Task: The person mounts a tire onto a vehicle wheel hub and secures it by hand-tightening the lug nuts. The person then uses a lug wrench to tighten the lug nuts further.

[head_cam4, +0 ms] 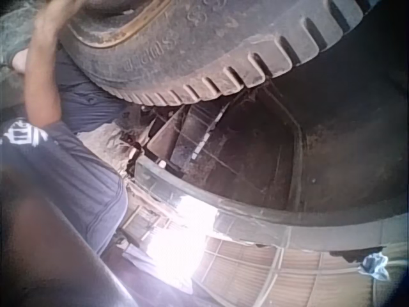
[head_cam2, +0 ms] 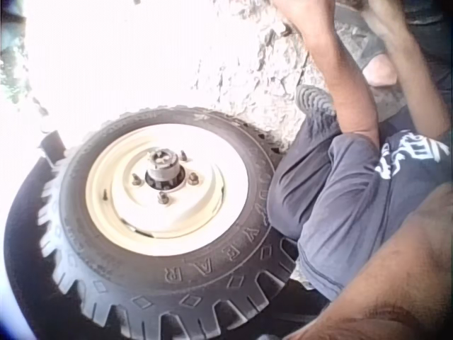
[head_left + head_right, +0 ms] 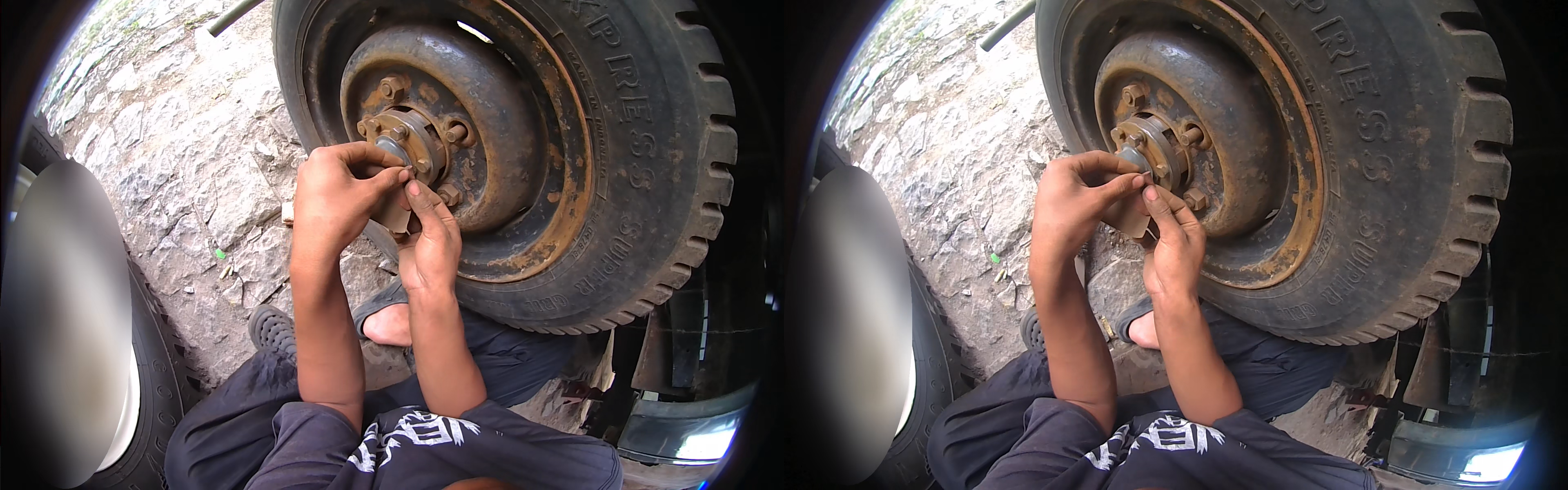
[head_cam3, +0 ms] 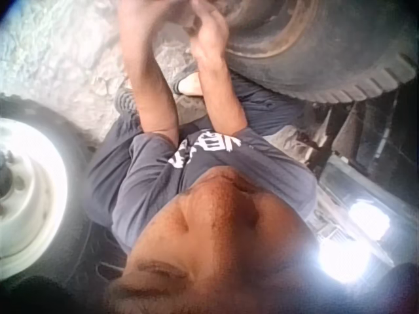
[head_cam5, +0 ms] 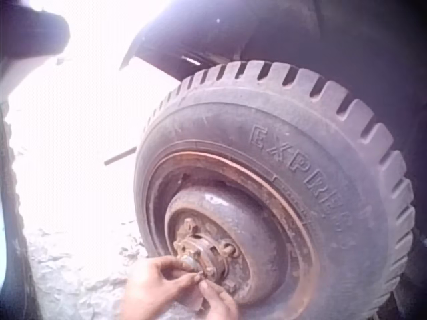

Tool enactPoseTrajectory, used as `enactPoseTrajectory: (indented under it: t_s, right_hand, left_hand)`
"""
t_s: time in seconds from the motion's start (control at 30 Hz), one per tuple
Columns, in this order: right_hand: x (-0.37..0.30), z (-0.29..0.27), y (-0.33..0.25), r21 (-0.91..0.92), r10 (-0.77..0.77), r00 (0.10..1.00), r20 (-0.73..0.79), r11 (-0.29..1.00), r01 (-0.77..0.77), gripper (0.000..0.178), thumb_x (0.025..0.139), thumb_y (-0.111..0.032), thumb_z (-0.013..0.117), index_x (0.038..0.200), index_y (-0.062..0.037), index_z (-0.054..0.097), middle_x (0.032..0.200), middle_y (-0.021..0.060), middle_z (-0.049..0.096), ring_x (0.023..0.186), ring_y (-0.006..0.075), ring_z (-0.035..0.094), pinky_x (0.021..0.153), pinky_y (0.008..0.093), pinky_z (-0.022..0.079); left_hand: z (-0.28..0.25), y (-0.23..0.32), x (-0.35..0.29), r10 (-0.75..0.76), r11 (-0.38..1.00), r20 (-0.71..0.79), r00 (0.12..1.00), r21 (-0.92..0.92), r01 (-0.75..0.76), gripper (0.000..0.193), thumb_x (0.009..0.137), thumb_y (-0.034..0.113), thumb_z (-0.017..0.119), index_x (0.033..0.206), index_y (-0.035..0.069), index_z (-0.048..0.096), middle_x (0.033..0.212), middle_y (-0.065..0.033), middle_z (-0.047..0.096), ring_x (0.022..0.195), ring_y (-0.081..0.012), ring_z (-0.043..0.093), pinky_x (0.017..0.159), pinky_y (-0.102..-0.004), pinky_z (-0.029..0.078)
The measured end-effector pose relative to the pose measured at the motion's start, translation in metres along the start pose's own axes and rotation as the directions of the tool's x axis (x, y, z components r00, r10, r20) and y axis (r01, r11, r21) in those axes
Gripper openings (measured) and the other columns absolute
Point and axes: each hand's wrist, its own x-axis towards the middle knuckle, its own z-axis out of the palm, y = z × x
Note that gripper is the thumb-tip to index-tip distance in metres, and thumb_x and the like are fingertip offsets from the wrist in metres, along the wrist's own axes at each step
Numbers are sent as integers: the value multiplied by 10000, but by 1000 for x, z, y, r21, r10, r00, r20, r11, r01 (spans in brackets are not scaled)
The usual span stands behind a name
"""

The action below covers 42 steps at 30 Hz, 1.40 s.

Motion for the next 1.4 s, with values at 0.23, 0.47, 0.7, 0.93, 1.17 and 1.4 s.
enactPoseTrajectory:
  t_s: [0.23, 0.47, 0.7, 0.93, 1.17, 1.4]
  right_hand:
    - [5, 0, -2, 118, 161, 986, -42, 981, -155, 273, 1015, -221, 781, 1254, -91, 776, 1153, -5, 758, 1057, 102, 675, 774, 254, 483]
    - [12, -9, 0, 196, 322, 946, 29, 927, -321, 321, 964, -319, 834, 1247, -214, 724, 1130, -91, 719, 1006, 27, 606, 681, 232, 358]
    - [8, 11, 5, 254, 315, 943, -111, 926, -279, 310, 968, -343, 823, 1233, -218, 723, 1076, -101, 694, 954, 33, 578, 688, 239, 358]
    - [-18, 3, -1, 101, 129, 983, -134, 988, -116, 243, 1004, -265, 794, 1194, -116, 756, 1064, -28, 727, 946, 78, 621, 815, 262, 463]
    - [-19, -23, -5, -310, -421, 890, 174, 835, 455, 162, 1039, -97, 749, 1128, 33, 710, 1153, 100, 730, 1066, 132, 675, 970, 309, 561]
    - [-20, -23, -14, -161, -478, 852, 214, 843, 513, 228, 1109, -156, 651, 1236, 33, 639, 1261, 123, 684, 1147, 158, 662, 1026, 319, 539]
  left_hand:
    - [9, 20, -11, 66, 854, -97, 993, 520, -6, 416, 877, 394, 872, 1001, -2, 843, 810, -208, 782, 754, -339, 796, 699, -415, 604]
    - [15, 26, -12, 21, 752, -164, 986, 653, 93, 455, 889, 467, 857, 927, 14, 854, 744, -191, 768, 712, -345, 782, 686, -424, 599]
    - [15, 26, -5, -16, 707, -194, 981, 692, 148, 464, 875, 476, 864, 939, 16, 858, 743, -190, 768, 716, -351, 781, 701, -437, 604]
    - [-1, 27, -16, -15, 820, 4, 1000, 573, 10, 475, 850, 456, 886, 939, -9, 847, 759, -208, 764, 731, -347, 787, 702, -405, 600]
    - [-12, 22, -11, 275, 935, 363, 890, 113, -336, 316, 889, 141, 854, 1145, -36, 799, 997, -174, 815, 899, -241, 810, 837, -364, 623]
    - [8, 10, 1, 337, 942, 420, 843, -151, -301, 185, 917, 77, 824, 1060, -39, 811, 983, -108, 801, 898, -156, 740, 825, -310, 584]
